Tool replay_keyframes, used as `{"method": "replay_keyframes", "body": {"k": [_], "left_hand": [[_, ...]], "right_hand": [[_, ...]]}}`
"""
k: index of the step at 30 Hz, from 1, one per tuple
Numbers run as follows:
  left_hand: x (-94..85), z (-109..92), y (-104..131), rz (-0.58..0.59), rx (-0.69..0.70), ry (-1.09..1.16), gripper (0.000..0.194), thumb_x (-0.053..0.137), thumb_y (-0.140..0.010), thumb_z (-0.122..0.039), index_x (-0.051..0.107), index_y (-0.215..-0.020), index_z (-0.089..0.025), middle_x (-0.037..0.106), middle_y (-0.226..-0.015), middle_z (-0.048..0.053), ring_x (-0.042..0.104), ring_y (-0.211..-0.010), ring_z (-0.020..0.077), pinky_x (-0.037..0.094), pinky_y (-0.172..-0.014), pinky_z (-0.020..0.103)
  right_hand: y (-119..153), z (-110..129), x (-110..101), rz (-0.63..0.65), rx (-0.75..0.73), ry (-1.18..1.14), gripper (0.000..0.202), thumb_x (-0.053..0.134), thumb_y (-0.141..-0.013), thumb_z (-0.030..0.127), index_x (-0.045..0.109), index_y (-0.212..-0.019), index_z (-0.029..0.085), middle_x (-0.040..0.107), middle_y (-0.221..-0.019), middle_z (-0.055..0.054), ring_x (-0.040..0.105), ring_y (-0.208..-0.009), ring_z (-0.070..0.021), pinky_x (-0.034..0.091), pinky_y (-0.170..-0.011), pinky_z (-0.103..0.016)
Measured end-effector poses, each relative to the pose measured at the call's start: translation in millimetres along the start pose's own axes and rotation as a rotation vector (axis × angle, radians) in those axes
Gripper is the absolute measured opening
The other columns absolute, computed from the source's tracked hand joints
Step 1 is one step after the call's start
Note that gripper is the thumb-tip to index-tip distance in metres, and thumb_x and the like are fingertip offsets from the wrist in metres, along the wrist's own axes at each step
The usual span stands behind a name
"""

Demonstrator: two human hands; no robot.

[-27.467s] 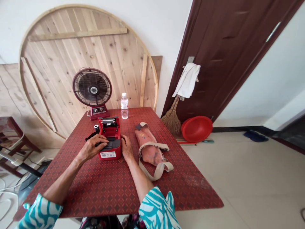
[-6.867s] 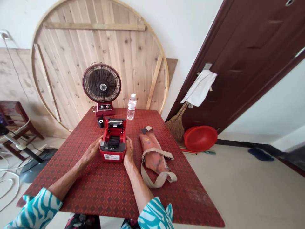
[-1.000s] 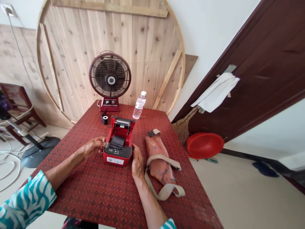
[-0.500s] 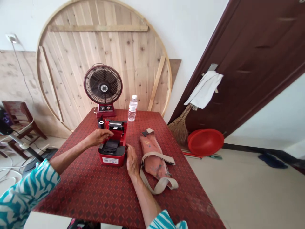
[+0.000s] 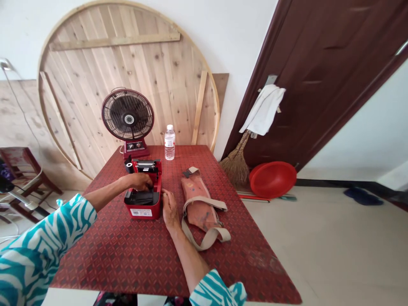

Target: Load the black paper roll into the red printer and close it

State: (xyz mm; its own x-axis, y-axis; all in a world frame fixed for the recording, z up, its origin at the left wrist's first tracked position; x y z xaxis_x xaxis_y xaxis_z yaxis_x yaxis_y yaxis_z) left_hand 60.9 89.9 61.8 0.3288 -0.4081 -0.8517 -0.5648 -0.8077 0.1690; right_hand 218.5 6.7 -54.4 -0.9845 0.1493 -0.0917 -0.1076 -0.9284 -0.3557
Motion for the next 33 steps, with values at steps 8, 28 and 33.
{"method": "replay_keyframes", "body": {"k": [8, 28, 33], "left_hand": [[3.5, -8, 15, -0.132, -0.001, -0.092, 0.014, 0.068, -0.051, -0.013, 0.067, -0.059, -0.023, 0.063, -0.059, 0.0, 0.053, -0.055, 0.0162, 0.031, -0.052, 0.024], [-40.1, 50, 96, -0.54, 0.017, 0.672, 0.045, 0.069, -0.068, -0.041, 0.064, -0.105, -0.017, 0.069, -0.089, 0.003, 0.063, -0.076, 0.0166, 0.049, -0.071, 0.028], [-15.9, 116, 86, -0.662, -0.133, 0.612, 0.046, 0.074, -0.058, -0.039, 0.065, -0.096, -0.015, 0.067, -0.073, 0.001, 0.061, -0.065, 0.0153, 0.048, -0.063, 0.026]], "right_hand": [[-1, -2, -1, -0.013, -0.018, -0.018, 0.036, 0.041, -0.09, 0.042, 0.065, -0.107, 0.021, 0.068, -0.107, -0.008, 0.061, -0.104, -0.0207, 0.047, -0.094, -0.037], [3, 14, -5, 0.039, 0.095, -0.006, 0.032, 0.045, -0.088, 0.038, 0.063, -0.109, 0.021, 0.067, -0.112, -0.006, 0.059, -0.107, -0.0211, 0.042, -0.097, -0.036], [3, 13, -4, 0.047, 0.122, -0.003, 0.034, 0.045, -0.089, 0.039, 0.062, -0.112, 0.021, 0.066, -0.115, -0.006, 0.057, -0.11, -0.0221, 0.042, -0.098, -0.036]]}}
Point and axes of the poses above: each hand's wrist, its own y-axis away from the middle knuckle, its own x-axis out of the palm, z = x × y, the point moved 1 cm from there along -y, towards the middle knuckle
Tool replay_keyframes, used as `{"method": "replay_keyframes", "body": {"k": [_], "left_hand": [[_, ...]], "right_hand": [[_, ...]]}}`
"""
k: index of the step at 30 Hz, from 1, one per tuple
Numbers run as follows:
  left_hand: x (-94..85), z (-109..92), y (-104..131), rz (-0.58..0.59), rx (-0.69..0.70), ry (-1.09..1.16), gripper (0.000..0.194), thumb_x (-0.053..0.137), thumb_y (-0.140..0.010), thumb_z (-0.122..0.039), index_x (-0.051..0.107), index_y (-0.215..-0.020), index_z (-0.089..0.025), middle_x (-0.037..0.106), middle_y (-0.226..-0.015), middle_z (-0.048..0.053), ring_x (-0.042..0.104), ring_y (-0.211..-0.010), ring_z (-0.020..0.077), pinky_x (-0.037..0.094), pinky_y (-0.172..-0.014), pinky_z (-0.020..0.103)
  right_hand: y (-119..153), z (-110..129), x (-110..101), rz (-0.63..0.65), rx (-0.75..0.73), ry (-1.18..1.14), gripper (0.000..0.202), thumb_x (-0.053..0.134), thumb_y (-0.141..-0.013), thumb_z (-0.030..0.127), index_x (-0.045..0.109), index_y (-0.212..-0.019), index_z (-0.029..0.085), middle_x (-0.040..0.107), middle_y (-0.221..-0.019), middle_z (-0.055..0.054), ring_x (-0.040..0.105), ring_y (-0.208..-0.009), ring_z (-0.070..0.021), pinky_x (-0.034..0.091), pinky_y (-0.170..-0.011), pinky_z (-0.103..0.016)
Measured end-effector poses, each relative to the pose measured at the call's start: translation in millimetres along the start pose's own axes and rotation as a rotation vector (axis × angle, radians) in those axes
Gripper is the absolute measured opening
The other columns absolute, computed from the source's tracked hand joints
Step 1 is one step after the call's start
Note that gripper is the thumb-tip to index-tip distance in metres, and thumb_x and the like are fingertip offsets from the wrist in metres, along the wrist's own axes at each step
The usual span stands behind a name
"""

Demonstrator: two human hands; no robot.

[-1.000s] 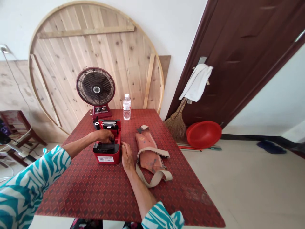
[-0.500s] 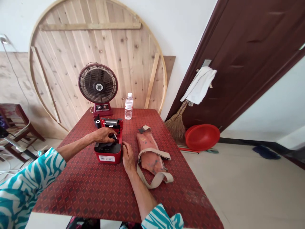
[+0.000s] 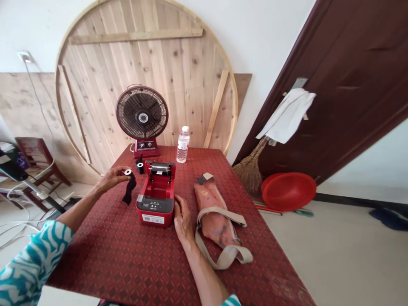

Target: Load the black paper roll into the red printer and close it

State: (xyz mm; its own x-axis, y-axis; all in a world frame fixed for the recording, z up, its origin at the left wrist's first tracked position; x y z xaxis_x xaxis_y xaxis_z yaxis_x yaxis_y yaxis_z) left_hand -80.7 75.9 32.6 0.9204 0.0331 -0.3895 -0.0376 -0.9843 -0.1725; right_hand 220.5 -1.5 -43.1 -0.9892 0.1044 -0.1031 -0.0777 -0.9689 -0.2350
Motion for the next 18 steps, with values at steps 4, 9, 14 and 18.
{"method": "replay_keyframes", "body": {"k": [4, 9, 14, 18], "left_hand": [[22.9, 32, -10, -0.035, -0.045, -0.126, 0.039, 0.07, -0.058, -0.041, 0.066, -0.088, -0.016, 0.066, -0.068, 0.0, 0.061, -0.063, 0.0153, 0.047, -0.059, 0.025], [23.6, 33, -18, -0.006, -0.029, -0.18, 0.04, 0.068, -0.063, -0.048, 0.069, -0.088, -0.018, 0.071, -0.078, 0.002, 0.064, -0.073, 0.0184, 0.049, -0.066, 0.026], [14.7, 23, -41, -0.256, -0.078, -0.373, 0.036, 0.055, -0.078, -0.047, 0.067, -0.089, -0.015, 0.07, -0.08, 0.005, 0.065, -0.077, 0.0195, 0.049, -0.07, 0.027], [22.3, 7, -62, -0.269, -0.029, -0.522, 0.03, 0.058, -0.078, -0.036, 0.064, -0.1, -0.017, 0.068, -0.091, 0.006, 0.065, -0.087, 0.0204, 0.048, -0.078, 0.029]], "right_hand": [[0, -3, -1, 0.01, -0.001, -0.005, 0.034, 0.045, -0.089, 0.039, 0.061, -0.114, 0.022, 0.065, -0.117, -0.007, 0.057, -0.112, -0.0222, 0.042, -0.098, -0.037], [0, -5, -2, 0.02, 0.001, 0.009, 0.034, 0.044, -0.09, 0.04, 0.061, -0.114, 0.022, 0.064, -0.12, -0.007, 0.057, -0.111, -0.0217, 0.041, -0.099, -0.037], [0, -3, -3, 0.026, -0.002, 0.019, 0.034, 0.045, -0.089, 0.041, 0.06, -0.114, 0.022, 0.064, -0.12, -0.007, 0.057, -0.112, -0.0222, 0.041, -0.099, -0.037], [-1, -3, -3, 0.033, 0.003, 0.024, 0.034, 0.045, -0.09, 0.04, 0.059, -0.114, 0.021, 0.064, -0.119, -0.007, 0.057, -0.111, -0.022, 0.041, -0.098, -0.037]]}}
Point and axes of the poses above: each hand's wrist, its own y-axis away from the middle knuckle, its own x-axis out of the palm, z = x × y, the point moved 1 cm from there along -y, towards the middle knuckle
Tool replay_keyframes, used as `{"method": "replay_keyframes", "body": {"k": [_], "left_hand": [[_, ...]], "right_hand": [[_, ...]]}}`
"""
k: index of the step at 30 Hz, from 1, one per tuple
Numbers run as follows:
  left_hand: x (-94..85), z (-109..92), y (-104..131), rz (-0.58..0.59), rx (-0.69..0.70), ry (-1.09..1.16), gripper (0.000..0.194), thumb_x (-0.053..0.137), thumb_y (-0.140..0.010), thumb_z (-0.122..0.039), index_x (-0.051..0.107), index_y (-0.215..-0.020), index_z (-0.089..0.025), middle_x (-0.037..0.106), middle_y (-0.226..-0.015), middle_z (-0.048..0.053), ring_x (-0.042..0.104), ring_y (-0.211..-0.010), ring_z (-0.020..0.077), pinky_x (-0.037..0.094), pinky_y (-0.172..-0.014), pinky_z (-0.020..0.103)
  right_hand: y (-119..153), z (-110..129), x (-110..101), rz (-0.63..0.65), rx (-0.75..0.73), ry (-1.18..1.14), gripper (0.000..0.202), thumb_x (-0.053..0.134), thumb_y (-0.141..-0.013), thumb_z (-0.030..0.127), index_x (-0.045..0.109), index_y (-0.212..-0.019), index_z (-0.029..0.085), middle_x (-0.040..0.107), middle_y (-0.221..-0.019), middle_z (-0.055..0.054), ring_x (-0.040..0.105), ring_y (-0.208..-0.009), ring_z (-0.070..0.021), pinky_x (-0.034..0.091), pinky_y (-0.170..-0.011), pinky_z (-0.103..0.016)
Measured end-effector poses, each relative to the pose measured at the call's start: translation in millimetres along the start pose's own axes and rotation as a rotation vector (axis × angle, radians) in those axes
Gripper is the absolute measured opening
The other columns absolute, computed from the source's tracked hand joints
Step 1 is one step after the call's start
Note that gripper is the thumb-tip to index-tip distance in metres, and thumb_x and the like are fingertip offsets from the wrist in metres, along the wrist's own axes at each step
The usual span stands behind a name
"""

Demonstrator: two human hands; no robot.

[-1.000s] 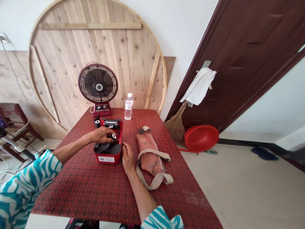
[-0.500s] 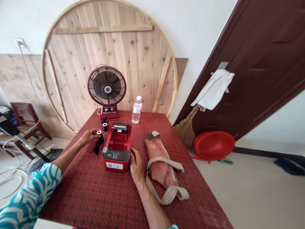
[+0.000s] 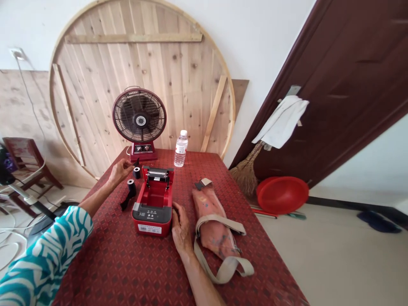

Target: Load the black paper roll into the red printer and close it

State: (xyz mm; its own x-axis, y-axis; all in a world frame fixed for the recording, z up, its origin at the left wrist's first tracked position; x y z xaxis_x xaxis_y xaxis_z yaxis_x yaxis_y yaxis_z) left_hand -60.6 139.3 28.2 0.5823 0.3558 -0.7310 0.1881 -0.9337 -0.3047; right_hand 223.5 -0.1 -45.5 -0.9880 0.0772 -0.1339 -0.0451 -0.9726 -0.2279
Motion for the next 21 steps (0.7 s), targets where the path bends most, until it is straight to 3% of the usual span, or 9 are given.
{"method": "replay_keyframes", "body": {"k": [3, 6, 10, 13, 15, 18, 21], "left_hand": [[4.3, -15, -10, 0.193, 0.18, -0.328, 0.036, 0.062, -0.076, -0.031, 0.063, -0.112, -0.024, 0.063, -0.114, 0.007, 0.062, -0.1, 0.0232, 0.048, -0.081, 0.03], [7.8, -21, -17, 0.328, 0.197, -0.475, 0.037, 0.067, -0.069, -0.023, 0.066, -0.105, -0.025, 0.062, -0.116, 0.008, 0.063, -0.1, 0.0287, 0.049, -0.078, 0.034], [6.1, -19, -17, 0.32, 0.166, -0.498, 0.035, 0.06, -0.07, -0.016, 0.063, -0.106, -0.019, 0.065, -0.11, 0.014, 0.063, -0.1, 0.0326, 0.048, -0.078, 0.038], [-4.4, -13, -14, 0.286, 0.132, -0.493, 0.036, 0.059, -0.072, -0.023, 0.06, -0.107, -0.015, 0.068, -0.098, 0.013, 0.064, -0.092, 0.0308, 0.048, -0.075, 0.037], [-17.9, -10, -11, 0.211, 0.096, -0.386, 0.039, 0.06, -0.072, -0.028, 0.059, -0.108, -0.015, 0.069, -0.094, 0.011, 0.065, -0.087, 0.0261, 0.048, -0.073, 0.033], [-45.5, -8, 2, 0.126, 0.051, -0.027, 0.047, 0.063, -0.067, -0.035, 0.06, -0.11, -0.016, 0.068, -0.085, 0.005, 0.063, -0.076, 0.0193, 0.047, -0.066, 0.028], [-71.6, -18, 30, 0.228, 0.015, 0.278, 0.044, 0.063, -0.065, -0.043, 0.065, -0.1, -0.016, 0.064, -0.069, 0.001, 0.057, -0.063, 0.0159, 0.042, -0.057, 0.026]], "right_hand": [[-1, -1, 1, -0.001, -0.009, -0.005, 0.034, 0.044, -0.09, 0.039, 0.059, -0.115, 0.021, 0.064, -0.119, -0.007, 0.057, -0.111, -0.0217, 0.041, -0.099, -0.036], [-2, -3, 1, -0.015, -0.026, -0.019, 0.033, 0.045, -0.09, 0.038, 0.06, -0.114, 0.022, 0.065, -0.117, -0.007, 0.058, -0.111, -0.0215, 0.042, -0.098, -0.036], [-3, -4, 2, -0.03, -0.038, -0.013, 0.031, 0.046, -0.089, 0.038, 0.061, -0.111, 0.022, 0.066, -0.114, -0.006, 0.059, -0.108, -0.0211, 0.043, -0.097, -0.036], [-3, -2, 2, -0.035, -0.046, -0.002, 0.031, 0.046, -0.089, 0.038, 0.062, -0.11, 0.021, 0.067, -0.113, -0.006, 0.059, -0.107, -0.021, 0.043, -0.097, -0.036], [-3, 1, 2, -0.035, -0.039, 0.0, 0.032, 0.045, -0.089, 0.038, 0.062, -0.111, 0.021, 0.066, -0.114, -0.006, 0.059, -0.107, -0.0209, 0.043, -0.097, -0.035], [-2, 4, 3, -0.027, -0.038, -0.009, 0.033, 0.045, -0.089, 0.038, 0.062, -0.11, 0.021, 0.066, -0.114, -0.007, 0.06, -0.107, -0.0212, 0.044, -0.096, -0.035], [-2, 7, 3, -0.035, -0.051, -0.025, 0.032, 0.046, -0.088, 0.038, 0.063, -0.109, 0.021, 0.067, -0.111, -0.007, 0.06, -0.106, -0.0215, 0.044, -0.095, -0.036]]}}
Point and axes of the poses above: each hand's wrist, its own y-axis away from the middle knuckle, its own x-axis out of the palm, z = x × y, the point moved 1 cm from there along -y, towards the middle knuckle
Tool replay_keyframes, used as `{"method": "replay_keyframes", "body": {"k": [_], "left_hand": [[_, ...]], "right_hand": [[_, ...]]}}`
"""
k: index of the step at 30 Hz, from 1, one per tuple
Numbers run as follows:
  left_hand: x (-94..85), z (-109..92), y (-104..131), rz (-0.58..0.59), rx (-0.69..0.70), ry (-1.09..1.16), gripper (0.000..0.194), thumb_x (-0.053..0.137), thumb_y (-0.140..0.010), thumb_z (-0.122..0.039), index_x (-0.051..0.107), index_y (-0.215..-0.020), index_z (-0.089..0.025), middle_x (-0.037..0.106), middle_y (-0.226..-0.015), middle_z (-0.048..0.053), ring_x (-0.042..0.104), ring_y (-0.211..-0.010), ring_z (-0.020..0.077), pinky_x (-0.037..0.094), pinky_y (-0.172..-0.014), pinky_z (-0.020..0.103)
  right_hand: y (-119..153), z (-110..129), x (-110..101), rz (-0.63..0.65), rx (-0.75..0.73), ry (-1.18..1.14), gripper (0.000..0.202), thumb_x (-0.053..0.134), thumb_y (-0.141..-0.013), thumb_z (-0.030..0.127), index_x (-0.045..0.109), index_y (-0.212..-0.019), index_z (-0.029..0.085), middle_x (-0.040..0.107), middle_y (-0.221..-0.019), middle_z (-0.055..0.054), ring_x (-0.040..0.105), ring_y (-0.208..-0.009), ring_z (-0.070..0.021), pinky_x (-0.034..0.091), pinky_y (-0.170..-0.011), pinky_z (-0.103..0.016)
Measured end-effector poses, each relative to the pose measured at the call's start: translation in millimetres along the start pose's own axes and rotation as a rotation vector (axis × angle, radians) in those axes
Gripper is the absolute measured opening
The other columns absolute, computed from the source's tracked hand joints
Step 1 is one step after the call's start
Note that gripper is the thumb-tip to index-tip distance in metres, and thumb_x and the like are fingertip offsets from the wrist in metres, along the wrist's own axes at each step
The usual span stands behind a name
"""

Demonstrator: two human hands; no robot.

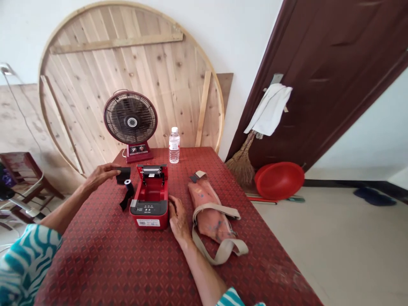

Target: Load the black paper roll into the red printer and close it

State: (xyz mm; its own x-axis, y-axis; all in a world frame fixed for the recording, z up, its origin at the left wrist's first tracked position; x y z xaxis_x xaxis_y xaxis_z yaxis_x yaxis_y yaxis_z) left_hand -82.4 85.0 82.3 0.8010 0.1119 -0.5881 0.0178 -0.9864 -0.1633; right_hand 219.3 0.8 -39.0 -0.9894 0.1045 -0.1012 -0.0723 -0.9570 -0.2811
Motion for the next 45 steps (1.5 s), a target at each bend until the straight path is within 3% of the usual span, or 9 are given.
{"method": "replay_keyframes", "body": {"k": [6, 14, 20, 23, 26, 29, 33, 37, 45], "left_hand": [[16.3, -38, 59, 0.077, 0.048, 0.225, 0.04, 0.068, -0.061, -0.038, 0.059, -0.093, -0.017, 0.067, -0.077, 0.002, 0.06, -0.065, 0.0152, 0.044, -0.059, 0.026], [65.3, -72, 69, 0.086, 0.368, -0.341, 0.035, 0.058, -0.07, -0.024, 0.058, -0.105, -0.02, 0.066, -0.083, 0.0, 0.059, -0.063, 0.0136, 0.046, -0.066, 0.028], [40.2, -78, 67, 0.055, 0.289, -0.256, 0.039, 0.057, -0.07, -0.029, 0.063, -0.107, -0.018, 0.066, -0.086, 0.004, 0.059, -0.067, 0.0156, 0.048, -0.064, 0.028], [21.8, -86, 70, -0.115, 0.224, -0.145, 0.046, 0.058, -0.074, -0.034, 0.056, -0.117, -0.018, 0.066, -0.082, 0.002, 0.061, -0.068, 0.0165, 0.05, -0.063, 0.028], [27.3, -94, 76, -0.265, 0.381, -0.206, 0.044, 0.058, -0.078, -0.033, 0.052, -0.119, -0.021, 0.064, -0.093, 0.003, 0.063, -0.08, 0.0177, 0.052, -0.074, 0.031], [55.2, -89, 79, -0.093, 0.563, -0.417, 0.033, 0.055, -0.082, -0.025, 0.056, -0.114, -0.023, 0.061, -0.107, 0.006, 0.062, -0.096, 0.02, 0.051, -0.083, 0.031], [84.7, -77, 74, 0.181, 0.497, -0.694, 0.036, 0.051, -0.085, -0.018, 0.056, -0.119, -0.027, 0.057, -0.117, 0.007, 0.064, -0.095, 0.0216, 0.053, -0.077, 0.03], [90.2, -80, 65, 0.335, 0.482, -0.804, 0.043, 0.052, -0.083, -0.013, 0.055, -0.122, -0.03, 0.056, -0.125, 0.004, 0.065, -0.096, 0.0212, 0.052, -0.079, 0.03], [91.7, -83, 52, 0.38, 0.433, -0.846, 0.042, 0.058, -0.078, -0.013, 0.059, -0.117, -0.029, 0.063, -0.114, 0.004, 0.065, -0.097, 0.0225, 0.051, -0.079, 0.03]], "right_hand": [[0, -1, 3, -0.03, -0.015, -0.002, 0.03, 0.046, -0.087, 0.035, 0.064, -0.108, 0.022, 0.067, -0.109, -0.006, 0.06, -0.105, -0.0209, 0.045, -0.095, -0.037], [-1, -4, 4, -0.025, -0.034, -0.006, 0.028, 0.045, -0.087, 0.031, 0.064, -0.107, 0.023, 0.067, -0.107, -0.005, 0.06, -0.103, -0.0196, 0.045, -0.093, -0.035], [-3, -5, 5, -0.033, -0.053, -0.025, 0.028, 0.044, -0.087, 0.029, 0.063, -0.106, 0.022, 0.066, -0.107, -0.006, 0.06, -0.104, -0.0192, 0.044, -0.094, -0.035], [-4, -5, 6, -0.042, -0.052, -0.042, 0.027, 0.044, -0.087, 0.028, 0.064, -0.105, 0.023, 0.066, -0.105, -0.005, 0.06, -0.102, -0.0186, 0.045, -0.093, -0.034], [-4, -5, 6, -0.052, -0.053, -0.046, 0.027, 0.045, -0.086, 0.029, 0.064, -0.104, 0.023, 0.067, -0.105, -0.005, 0.06, -0.102, -0.019, 0.045, -0.093, -0.035], [-3, -4, 6, -0.055, -0.058, -0.041, 0.027, 0.045, -0.086, 0.028, 0.064, -0.104, 0.023, 0.067, -0.105, -0.005, 0.061, -0.102, -0.0191, 0.045, -0.094, -0.035], [-3, -3, 6, -0.059, -0.073, -0.045, 0.027, 0.045, -0.087, 0.028, 0.064, -0.105, 0.023, 0.067, -0.105, -0.004, 0.061, -0.102, -0.0186, 0.045, -0.094, -0.035], [-4, -3, 6, -0.057, -0.068, -0.043, 0.027, 0.045, -0.087, 0.028, 0.064, -0.105, 0.023, 0.067, -0.106, -0.005, 0.06, -0.103, -0.0191, 0.045, -0.094, -0.035], [-4, -1, 6, -0.06, -0.079, -0.049, 0.026, 0.046, -0.087, 0.029, 0.065, -0.103, 0.024, 0.068, -0.104, -0.004, 0.061, -0.1, -0.0186, 0.045, -0.093, -0.034]]}}
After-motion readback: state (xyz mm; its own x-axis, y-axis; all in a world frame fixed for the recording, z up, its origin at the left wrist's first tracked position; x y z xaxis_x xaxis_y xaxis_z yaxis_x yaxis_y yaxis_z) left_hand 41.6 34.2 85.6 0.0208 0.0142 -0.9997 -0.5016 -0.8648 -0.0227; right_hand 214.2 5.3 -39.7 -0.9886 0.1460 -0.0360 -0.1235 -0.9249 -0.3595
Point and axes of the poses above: each hand's wrist, its own y-axis away from the middle knuckle, its own x-axis out of the palm, z = x × y, the point moved 1 cm from there along -y, towards the middle knuckle
